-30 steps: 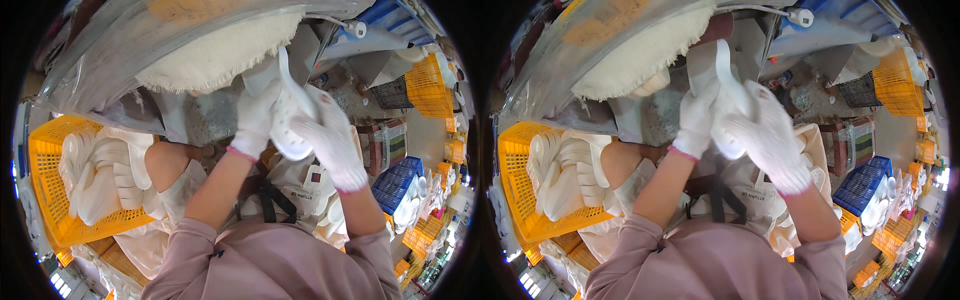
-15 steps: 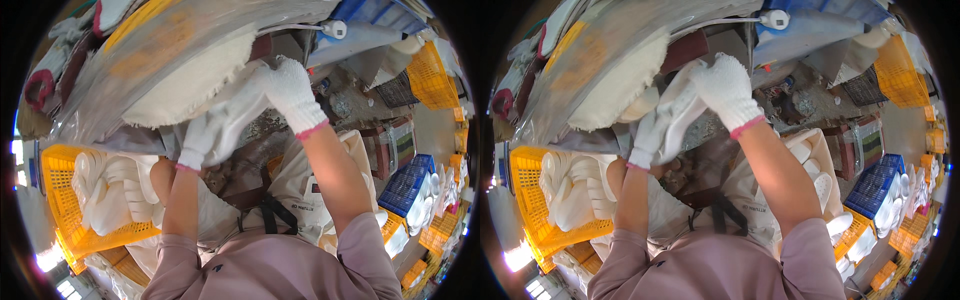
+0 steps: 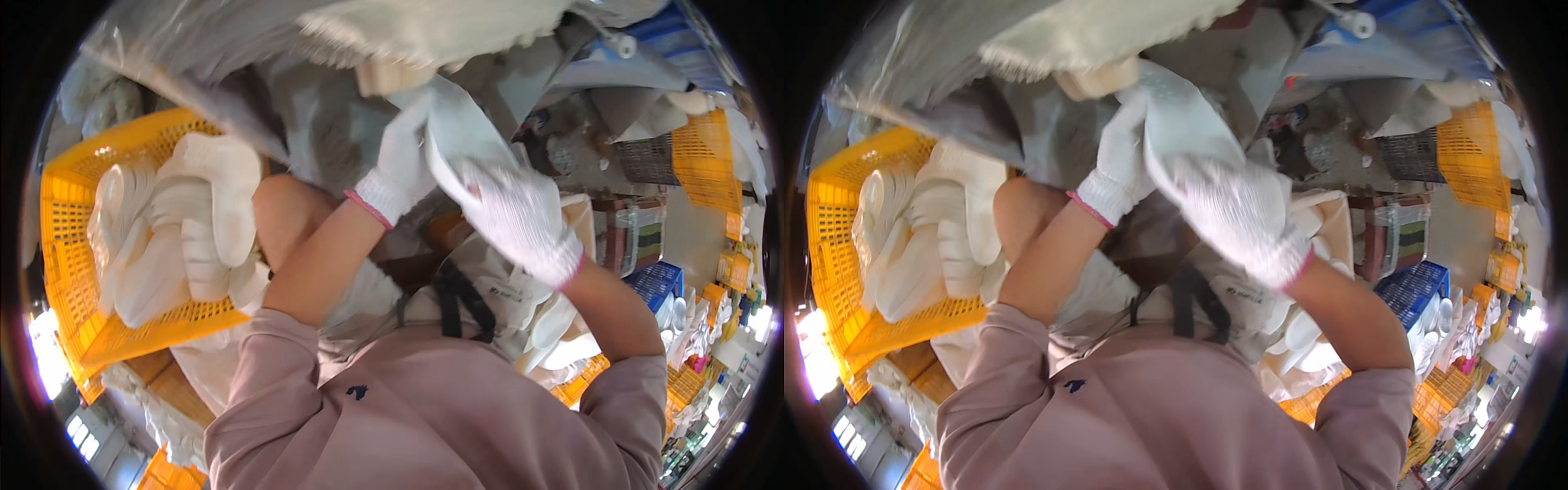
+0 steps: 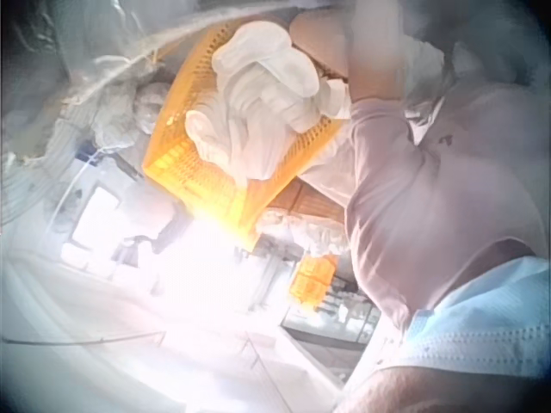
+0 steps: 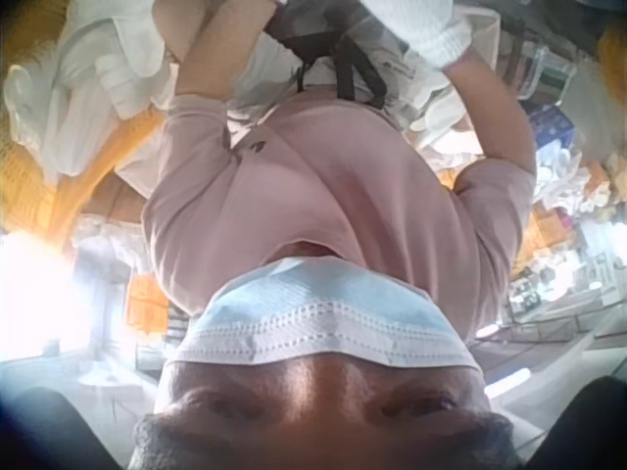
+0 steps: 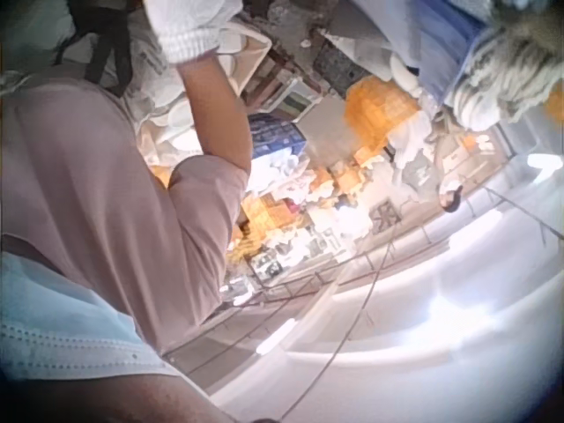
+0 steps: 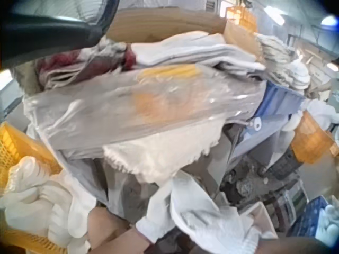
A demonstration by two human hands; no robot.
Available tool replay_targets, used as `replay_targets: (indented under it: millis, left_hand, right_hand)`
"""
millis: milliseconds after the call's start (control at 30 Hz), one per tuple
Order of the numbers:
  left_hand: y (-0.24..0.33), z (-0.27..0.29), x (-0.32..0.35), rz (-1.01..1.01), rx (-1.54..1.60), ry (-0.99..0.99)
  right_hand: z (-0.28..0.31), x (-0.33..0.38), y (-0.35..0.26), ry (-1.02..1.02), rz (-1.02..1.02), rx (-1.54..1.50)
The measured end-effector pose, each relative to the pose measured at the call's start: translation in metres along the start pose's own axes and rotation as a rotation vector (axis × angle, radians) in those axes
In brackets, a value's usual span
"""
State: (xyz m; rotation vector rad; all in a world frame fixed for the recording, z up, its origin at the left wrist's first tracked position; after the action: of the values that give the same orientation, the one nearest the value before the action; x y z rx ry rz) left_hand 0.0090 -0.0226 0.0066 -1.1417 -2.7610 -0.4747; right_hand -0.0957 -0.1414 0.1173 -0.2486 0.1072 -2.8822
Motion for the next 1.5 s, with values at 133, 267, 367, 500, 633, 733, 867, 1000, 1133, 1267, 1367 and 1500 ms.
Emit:
replay_targets:
  millis: [133, 267, 367, 500, 633, 733, 867, 1000, 1133, 1267, 1367, 1500]
  left_hand:
    - [0.008, 0.024, 0.008, -0.051, 0.148, -0.062]
    - [0.030, 0.052, -0.033, -0.329, 0.014, 0.240]
    - [0.033, 0.055, -0.047, -0.135, -0.007, 0.427]
    - [0.033, 0.040, -0.034, -0.229, -0.151, 0.589]
    - [0.038, 0.028, -0.026, -0.128, -0.368, 0.533]
    - [0.032, 0.032, -0.024, -0.061, -0.068, 0.404]
    - [0.017, 0.044, -0.022, -0.624, -0.954, 0.263]
    - [0.010, 0.060, -0.029, -0.171, 0.284, 0.139]
    - [0.028, 0.061, -0.040, 0.284, 0.129, 0.193]
    - [0.035, 0.054, -0.041, -0.202, 0.145, 0.059]
    - [0.011, 0.063, -0.032, -0.047, 0.312, 0.037]
    - [-0.014, 0.085, -0.031, -0.018, 0.202, -0.029]
  right_hand:
    - [-0.021, -0.012, -0.038, 0.427, 0.051, -0.168]
    - [-0.030, -0.058, -0.026, 0.502, -0.021, -0.311]
    - [-0.026, -0.056, -0.027, 0.501, -0.044, -0.261]
    - [-0.022, -0.071, -0.019, 0.524, -0.037, -0.147]
    - [-0.033, -0.058, -0.025, 0.383, -0.043, -0.118]
    - [-0.055, -0.075, -0.013, 0.536, -0.121, -0.227]
    - [-0.050, -0.091, -0.012, 0.512, -0.092, -0.182]
    - [-0.016, -0.080, -0.024, 0.122, -0.186, -0.691]
    - [0.003, -0.042, -0.052, -0.019, -0.268, -1.121]
    - [0.009, -0.099, -0.026, -0.376, -0.326, -1.638]
    - [0.016, -0.044, -0.058, -0.162, -0.332, -1.167]
    - [-0.030, 0.020, -0.075, 0.200, -0.291, -0.463]
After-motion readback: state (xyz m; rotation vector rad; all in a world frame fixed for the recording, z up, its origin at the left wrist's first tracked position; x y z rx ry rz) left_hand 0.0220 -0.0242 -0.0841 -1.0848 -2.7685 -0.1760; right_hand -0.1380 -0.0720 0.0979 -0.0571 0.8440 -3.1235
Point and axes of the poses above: each hand's wrist, its own x-axis away from the middle knuckle, its own z-axis out of the back of the hand, y = z × x, the point moved 1 cm from there along -x, towards the middle knuckle, and after that the axes turned 3 degrees about x, right-handed, at the moved point
